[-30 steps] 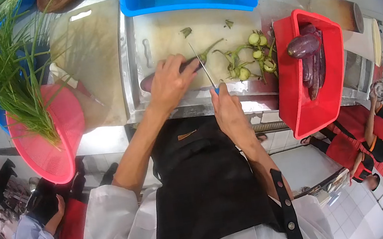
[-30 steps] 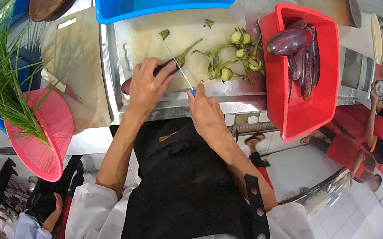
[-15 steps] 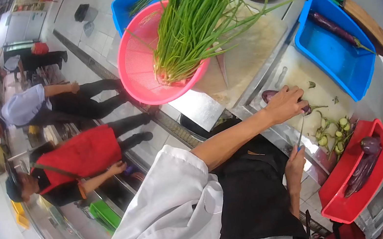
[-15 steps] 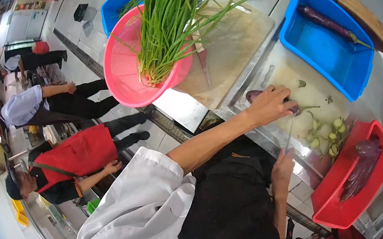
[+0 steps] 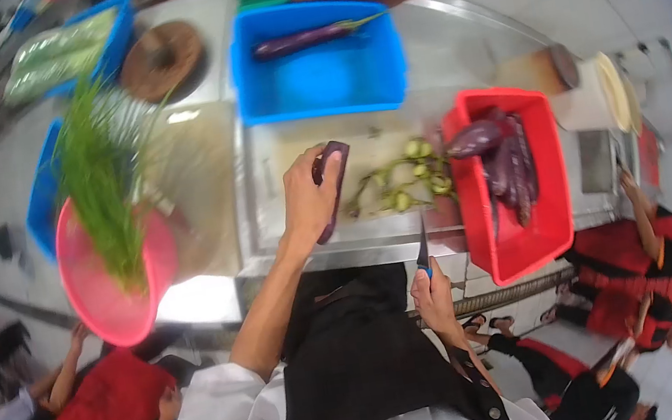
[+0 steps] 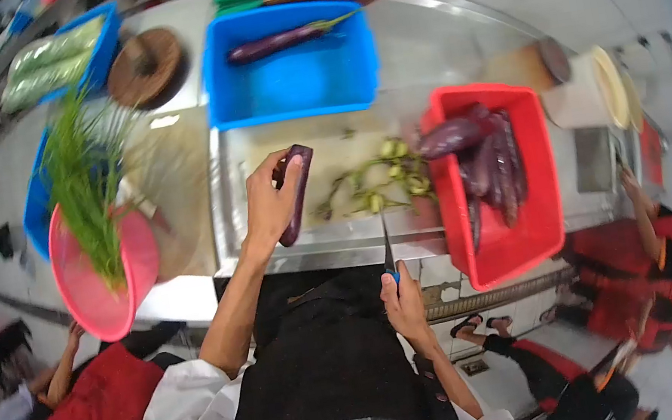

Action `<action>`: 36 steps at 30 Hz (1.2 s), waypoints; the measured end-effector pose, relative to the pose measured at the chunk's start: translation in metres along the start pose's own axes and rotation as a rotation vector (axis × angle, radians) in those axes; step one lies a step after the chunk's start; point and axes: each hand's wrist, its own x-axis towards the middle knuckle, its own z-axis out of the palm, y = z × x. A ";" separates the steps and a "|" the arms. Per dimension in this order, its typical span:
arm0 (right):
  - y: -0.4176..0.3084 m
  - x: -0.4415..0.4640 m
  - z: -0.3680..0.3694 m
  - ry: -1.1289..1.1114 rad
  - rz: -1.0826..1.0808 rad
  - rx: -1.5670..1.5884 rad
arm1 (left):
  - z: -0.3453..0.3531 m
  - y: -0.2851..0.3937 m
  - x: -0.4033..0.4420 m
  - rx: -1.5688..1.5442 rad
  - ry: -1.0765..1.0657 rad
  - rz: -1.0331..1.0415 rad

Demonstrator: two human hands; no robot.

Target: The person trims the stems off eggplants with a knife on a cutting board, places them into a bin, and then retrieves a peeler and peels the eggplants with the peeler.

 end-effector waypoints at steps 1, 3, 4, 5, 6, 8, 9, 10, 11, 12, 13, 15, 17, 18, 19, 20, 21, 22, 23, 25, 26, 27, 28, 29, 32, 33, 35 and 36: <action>-0.001 -0.004 -0.004 0.105 0.051 0.289 | 0.013 0.032 0.006 -0.195 -0.087 -0.140; -0.005 -0.005 -0.011 0.214 0.068 0.596 | 0.056 0.063 0.015 -0.414 -0.229 -0.262; -0.013 -0.006 -0.021 0.349 0.079 0.771 | 0.073 0.093 0.018 -0.411 -0.262 -0.237; -0.020 -0.008 -0.029 0.478 0.088 0.945 | 0.090 0.109 0.024 -0.687 -0.400 -0.277; -0.025 -0.010 -0.037 0.543 0.073 1.001 | 0.100 0.124 0.032 -0.958 -0.536 -0.357; -0.032 -0.016 -0.053 0.677 0.063 1.070 | 0.106 0.123 0.062 -0.780 -0.446 -0.206; -0.027 -0.019 -0.055 0.688 0.047 1.083 | 0.111 0.117 0.081 -0.617 -0.345 -0.074; -0.019 -0.024 -0.058 0.721 0.011 1.010 | 0.109 0.097 0.110 -0.330 -0.179 0.125; -0.010 -0.029 -0.058 0.756 -0.022 0.939 | 0.104 0.067 0.142 -0.043 -0.010 0.322; 0.002 -0.035 -0.057 0.746 -0.036 0.899 | 0.098 0.037 0.169 0.125 0.113 0.380; 0.011 -0.038 -0.054 0.753 -0.044 0.912 | 0.087 0.007 0.193 0.418 0.139 0.391; 0.028 -0.042 -0.045 0.650 -0.008 0.756 | 0.074 -0.043 0.220 0.749 0.088 0.205; 0.050 -0.039 -0.035 0.568 0.108 0.696 | 0.067 -0.075 0.232 0.922 0.116 0.355; 0.048 -0.033 -0.029 0.453 -0.040 0.296 | 0.065 -0.076 0.235 1.065 0.021 0.366; 0.039 -0.029 -0.024 0.327 -0.180 -0.102 | 0.063 -0.079 0.236 1.208 -0.081 0.373; 0.028 -0.021 -0.020 0.198 -0.135 -0.081 | 0.062 -0.084 0.236 1.220 -0.092 0.430; 0.011 -0.012 -0.017 0.067 -0.085 -0.061 | 0.061 -0.079 0.235 1.223 -0.102 0.426; 0.009 -0.003 -0.007 0.016 -0.153 -0.099 | 0.059 -0.066 0.230 1.097 -0.085 0.385; 0.012 0.010 0.006 -0.029 -0.223 -0.135 | 0.056 -0.047 0.227 0.969 -0.065 0.349; 0.002 0.027 0.030 0.003 -0.319 -0.247 | 0.043 -0.011 0.217 0.826 0.023 0.488; 0.000 0.033 0.040 -0.011 -0.297 -0.240 | 0.033 0.012 0.205 0.759 0.037 0.568; -0.002 0.043 0.047 -0.052 -0.297 -0.328 | 0.022 0.036 0.192 0.690 0.062 0.646; -0.004 0.053 0.050 -0.093 -0.305 -0.418 | 0.009 0.058 0.177 0.598 0.017 0.646; -0.006 0.060 0.050 -0.107 -0.300 -0.416 | -0.002 0.076 0.156 0.506 -0.027 0.644; 0.001 0.077 0.050 -0.043 -0.152 -0.440 | -0.028 0.095 0.087 0.551 -0.102 0.440; 0.000 0.079 0.047 -0.058 -0.152 -0.442 | -0.034 0.090 0.067 0.564 -0.134 0.394; -0.003 0.088 0.039 0.013 -0.081 -0.306 | -0.037 0.060 0.031 0.594 -0.219 0.314; 0.002 0.092 0.038 0.012 -0.102 -0.228 | -0.035 0.035 0.014 0.708 -0.254 0.258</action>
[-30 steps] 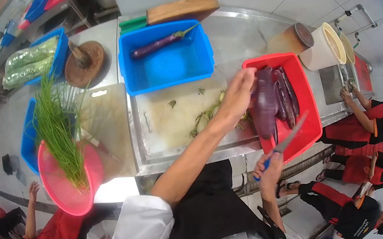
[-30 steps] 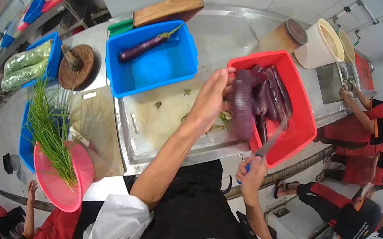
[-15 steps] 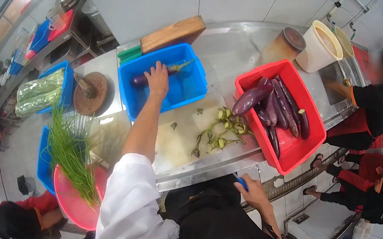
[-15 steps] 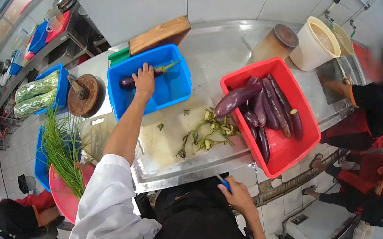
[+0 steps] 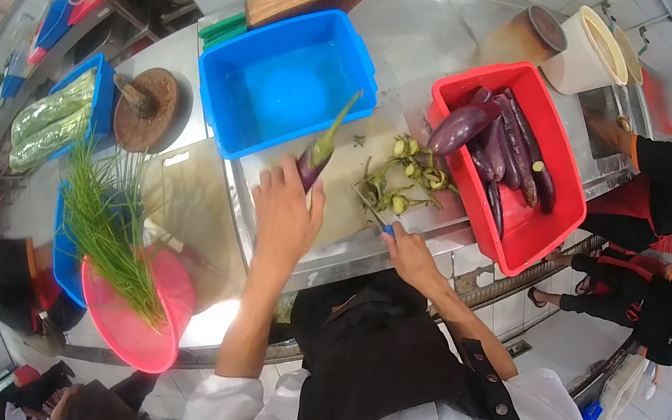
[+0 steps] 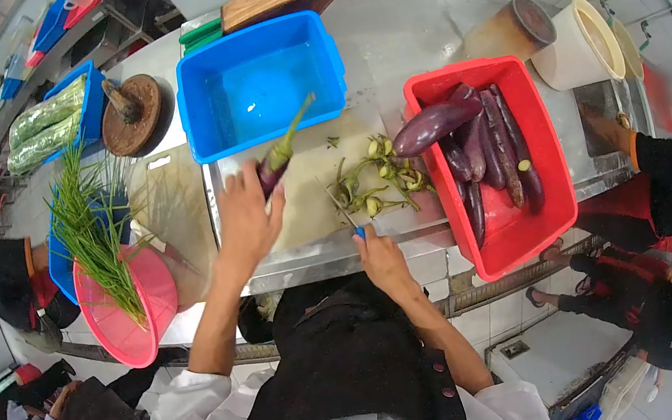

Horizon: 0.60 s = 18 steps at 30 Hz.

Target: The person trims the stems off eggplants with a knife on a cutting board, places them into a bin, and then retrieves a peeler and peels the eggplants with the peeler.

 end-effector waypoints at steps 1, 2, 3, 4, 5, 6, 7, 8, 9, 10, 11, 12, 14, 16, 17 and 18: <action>-0.001 -0.001 -0.001 -0.011 0.002 -0.003 | 0.023 -0.011 -0.018 0.098 -0.070 -0.051; -0.006 -0.002 -0.004 0.025 -0.012 0.060 | 0.044 -0.021 -0.033 0.096 -0.074 -0.063; -0.012 -0.003 -0.008 0.062 -0.028 0.124 | 0.064 -0.031 -0.046 0.113 -0.088 -0.065; -0.019 -0.008 -0.012 0.049 -0.028 0.120 | 0.070 -0.034 -0.053 0.130 -0.105 -0.069; -0.027 -0.013 -0.016 0.088 0.034 0.146 | 0.076 -0.038 -0.058 0.126 -0.108 -0.081; -0.033 -0.018 -0.019 0.128 0.099 0.171 | 0.078 -0.036 -0.061 0.078 -0.122 -0.086; -0.039 -0.021 -0.020 0.116 0.102 0.163 | 0.079 -0.034 -0.064 0.029 -0.136 -0.092; -0.044 -0.023 -0.019 0.064 0.064 0.109 | 0.080 -0.034 -0.066 -0.067 -0.078 -0.108; -0.048 -0.025 -0.016 0.013 0.028 0.057 | 0.082 -0.035 -0.067 -0.073 -0.084 -0.114; -0.047 -0.022 -0.006 -0.064 -0.054 -0.061 | 0.085 -0.036 -0.067 -0.144 -0.028 -0.114; -0.047 -0.017 0.004 -0.068 -0.050 -0.064 | 0.086 -0.038 -0.067 -0.213 0.030 -0.112; -0.048 -0.011 0.013 -0.069 -0.104 -0.133 | 0.086 -0.040 -0.067 -0.217 0.026 -0.114; -0.049 -0.001 0.020 -0.089 -0.139 -0.265 | 0.082 -0.043 -0.066 -0.293 0.017 -0.142; -0.052 0.005 0.015 -0.090 -0.098 -0.288 | 0.079 -0.046 -0.062 -0.277 -0.002 -0.135; -0.054 0.004 0.012 -0.086 -0.046 -0.308 | 0.079 -0.046 -0.064 -0.264 -0.030 -0.119; -0.057 0.004 0.010 -0.089 -0.044 -0.306 | 0.079 -0.046 -0.065 -0.264 -0.034 -0.120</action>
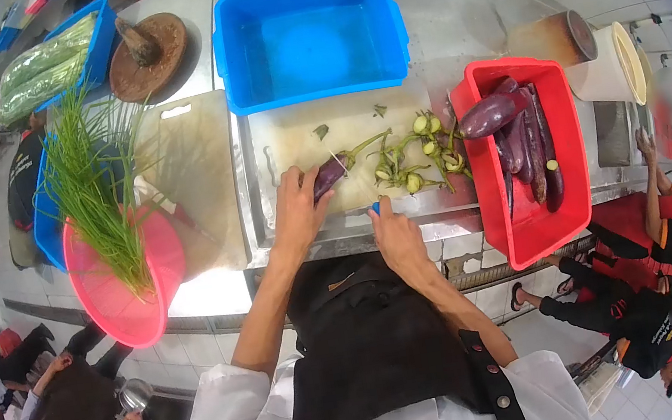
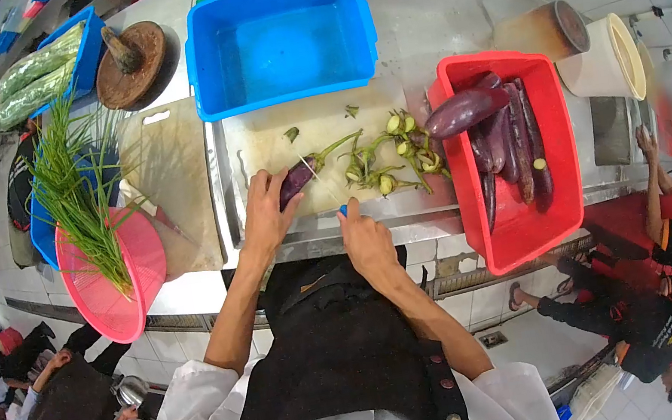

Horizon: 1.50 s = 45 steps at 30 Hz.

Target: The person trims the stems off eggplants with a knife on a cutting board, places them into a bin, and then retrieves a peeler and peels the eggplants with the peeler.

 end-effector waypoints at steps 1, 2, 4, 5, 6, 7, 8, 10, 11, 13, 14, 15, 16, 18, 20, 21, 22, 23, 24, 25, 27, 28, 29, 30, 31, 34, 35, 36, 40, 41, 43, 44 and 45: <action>-0.001 0.001 -0.005 -0.013 0.018 0.011 | 0.002 0.000 0.001 0.026 0.003 0.018; -0.002 0.001 -0.008 -0.028 0.038 0.020 | 0.004 0.000 0.001 0.049 0.004 0.035; -0.002 0.001 -0.013 -0.025 0.040 0.034 | 0.005 0.005 0.000 0.062 -0.009 0.064; -0.003 0.000 -0.015 -0.021 0.035 0.050 | 0.004 0.007 0.000 0.078 -0.017 0.093; -0.004 0.000 -0.017 -0.024 0.038 0.048 | 0.003 0.009 0.001 0.076 -0.019 0.091; -0.005 -0.001 -0.020 -0.022 0.015 0.044 | 0.002 0.011 0.001 0.115 -0.042 0.084; -0.006 -0.001 -0.022 -0.021 -0.008 0.039 | 0.002 0.012 0.002 0.153 -0.064 0.077; -0.009 -0.001 -0.024 -0.024 -0.003 0.015 | 0.003 0.011 0.003 0.160 -0.076 0.074; -0.011 -0.002 -0.025 -0.026 -0.002 -0.005 | 0.003 0.010 0.002 0.173 -0.089 0.070; -0.011 -0.001 -0.026 -0.029 -0.001 -0.010 | 0.003 0.009 0.003 0.183 -0.094 0.074; -0.011 0.000 -0.026 -0.026 0.000 -0.014 | 0.003 0.009 0.003 0.196 -0.096 0.083; -0.012 0.001 -0.027 -0.035 -0.002 -0.016 | 0.003 0.008 0.003 0.194 -0.098 0.074; -0.012 0.002 -0.027 -0.046 0.011 -0.007 | 0.004 0.007 0.003 0.199 -0.096 0.078; -0.014 0.003 -0.032 -0.065 0.027 -0.001 | 0.005 0.006 0.003 0.200 -0.099 0.076; -0.019 0.003 -0.039 -0.077 0.043 -0.026 | 0.006 0.005 0.002 0.215 -0.089 0.089; -0.019 0.005 -0.037 -0.087 0.043 -0.029 | 0.006 0.005 0.001 0.211 -0.093 0.079; -0.020 0.007 -0.035 -0.099 0.084 -0.025 | 0.006 0.006 0.001 0.247 -0.105 0.091; -0.020 0.010 -0.032 -0.111 0.127 -0.019 | 0.007 0.005 0.000 0.285 -0.118 0.104; -0.019 0.020 -0.025 -0.118 0.132 -0.017 | 0.008 0.004 0.001 0.283 -0.127 0.101; -0.016 0.034 -0.016 -0.079 0.087 0.008 | 0.010 0.004 0.001 0.281 -0.108 0.114; -0.013 0.037 -0.001 -0.049 0.052 0.039 | 0.009 0.004 -0.001 0.279 -0.102 0.124; -0.012 0.038 0.003 -0.037 0.063 0.073 | 0.008 0.006 0.001 0.256 -0.095 0.090; -0.010 0.038 0.006 -0.024 0.069 0.106 | 0.007 0.007 0.004 0.234 -0.084 0.055; -0.006 0.022 0.007 -0.027 0.079 0.109 | 0.006 0.008 0.005 0.209 -0.081 -0.008; -0.001 0.006 0.006 -0.052 0.109 0.104 | 0.006 0.008 0.005 0.212 -0.070 0.003; 0.013 -0.007 0.012 -0.054 0.090 0.108 | 0.009 0.007 0.007 0.187 -0.068 -0.050; 0.018 -0.015 0.015 -0.070 0.090 0.103 | 0.010 0.008 0.004 0.185 -0.074 -0.040; 0.018 -0.021 0.013 -0.063 0.095 0.105 | 0.011 0.006 0.005 0.117 -0.026 -0.050; 0.031 -0.036 0.010 -0.083 0.122 0.112 | -0.016 -0.006 0.013 0.052 0.130 -0.156; 0.036 -0.043 0.012 -0.126 0.138 0.154 | -0.021 -0.005 0.010 0.052 0.132 -0.144; 0.034 -0.043 0.002 -0.030 0.088 0.193 | -0.034 0.008 0.012 -0.121 0.134 -0.116; 0.029 -0.045 -0.006 -0.033 0.037 0.297 | -0.043 0.022 0.011 -0.268 0.079 -0.196; 0.024 -0.049 -0.015 -0.034 -0.010 0.400 | -0.040 0.023 0.009 -0.251 0.153 -0.101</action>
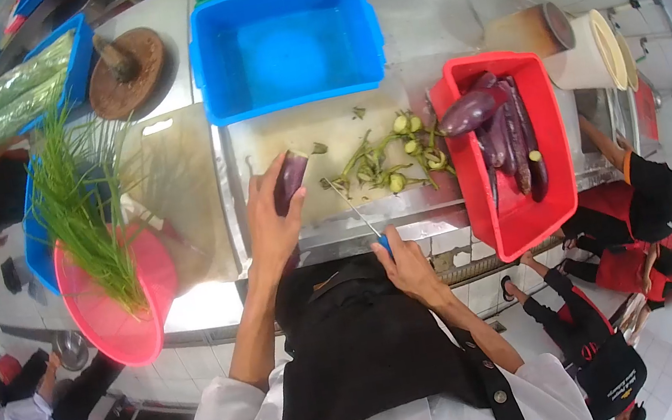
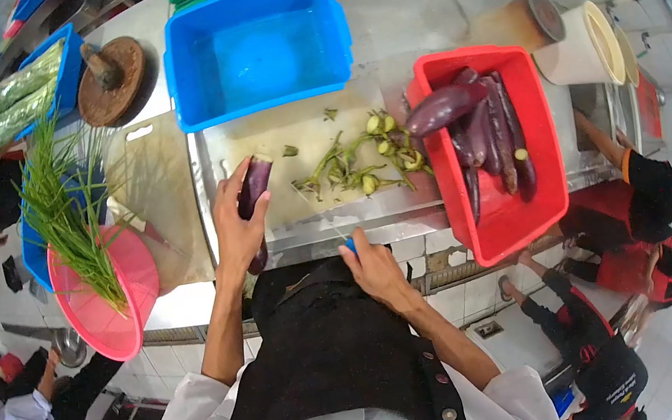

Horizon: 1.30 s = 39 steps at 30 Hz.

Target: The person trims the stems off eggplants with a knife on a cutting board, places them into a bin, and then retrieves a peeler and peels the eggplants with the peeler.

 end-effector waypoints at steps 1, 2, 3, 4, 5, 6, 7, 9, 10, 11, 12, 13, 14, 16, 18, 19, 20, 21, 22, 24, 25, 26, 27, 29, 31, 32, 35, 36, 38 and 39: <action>-0.010 -0.001 -0.006 0.027 0.006 0.052 | -0.002 0.017 -0.001 -0.120 -0.044 -0.147; -0.018 -0.001 -0.010 0.054 0.011 0.052 | -0.001 0.035 -0.001 -0.237 -0.089 -0.290; -0.027 -0.002 -0.015 0.133 0.014 0.216 | 0.012 0.037 -0.004 -0.347 -0.072 -0.263; -0.033 -0.005 -0.020 0.206 0.017 0.379 | 0.020 0.058 -0.003 -0.480 -0.082 -0.274; -0.040 -0.009 -0.030 0.280 -0.031 0.368 | 0.028 0.084 -0.002 -0.565 -0.083 -0.295; -0.032 -0.013 -0.031 0.389 -0.079 0.481 | 0.044 0.095 0.002 -0.593 -0.100 -0.207; -0.043 -0.021 -0.049 0.366 0.059 0.726 | 0.053 0.112 0.008 -0.652 -0.152 -0.152; -0.048 -0.034 -0.086 0.446 0.153 0.898 | 0.057 0.135 0.020 -0.747 -0.347 -0.077; -0.037 -0.041 -0.102 0.555 0.116 0.822 | 0.057 0.141 0.024 -0.790 -0.444 -0.080; -0.017 -0.047 -0.117 0.700 0.104 0.670 | 0.060 0.134 0.028 -0.795 -0.451 -0.078; 0.003 -0.051 -0.132 0.839 0.091 0.515 | 0.062 0.115 0.034 -0.628 -0.432 0.025; 0.010 -0.053 -0.148 0.882 0.119 0.377 | 0.063 0.096 0.037 -0.458 -0.412 0.129; 0.017 -0.053 -0.163 0.925 0.150 0.240 | 0.064 0.080 0.037 -0.455 -0.422 0.140; 0.063 -0.047 -0.185 0.920 0.262 0.025 | 0.069 0.050 0.031 0.043 -0.254 0.245; 0.091 -0.043 -0.177 0.882 0.368 -0.198 | 0.086 0.033 0.021 0.176 -0.262 0.273; 0.099 -0.038 -0.171 1.013 0.288 -0.397 | 0.094 0.036 0.017 0.325 -0.274 0.290; 0.104 -0.034 -0.170 1.136 0.196 -0.597 | 0.101 0.038 0.014 0.475 -0.281 0.304; 0.082 -0.032 -0.162 1.107 0.246 -0.452 | 0.109 0.039 0.012 0.478 -0.275 0.297; 0.059 -0.030 -0.150 0.976 0.320 -0.288 | 0.116 0.040 0.009 0.457 -0.301 0.304; 0.029 -0.026 -0.120 0.678 0.340 -0.157 | 0.133 0.034 0.005 0.436 -0.331 0.323; 0.022 -0.027 -0.108 0.508 0.287 -0.189 | 0.143 0.030 0.002 0.456 -0.266 0.392; 0.022 -0.031 -0.097 0.514 0.289 -0.189 | 0.151 0.025 0.001 0.472 -0.198 0.463; 0.023 -0.033 -0.087 0.637 0.187 -0.194 | 0.154 0.020 0.003 0.469 -0.194 0.470; 0.026 -0.034 -0.093 0.781 0.281 -0.033 | 0.156 0.007 0.008 0.567 -0.262 0.421; 0.046 -0.034 -0.108 0.878 0.263 -0.119 | 0.143 0.003 0.012 0.524 -0.228 0.410; 0.059 -0.033 -0.117 0.976 0.241 -0.204 | 0.135 0.002 0.016 0.483 -0.190 0.401; 0.095 -0.026 -0.125 0.958 0.198 -0.230 | 0.114 -0.009 0.024 0.455 -0.187 0.397; 0.103 -0.024 -0.124 0.957 0.160 -0.270 | 0.107 -0.013 0.026 0.443 -0.194 0.375; 0.091 -0.024 -0.125 0.947 0.145 -0.293 | 0.092 -0.021 0.030 0.460 -0.210 0.360; 0.062 -0.024 -0.126 1.017 0.131 -0.435 | 0.084 -0.025 0.032 0.461 -0.189 0.402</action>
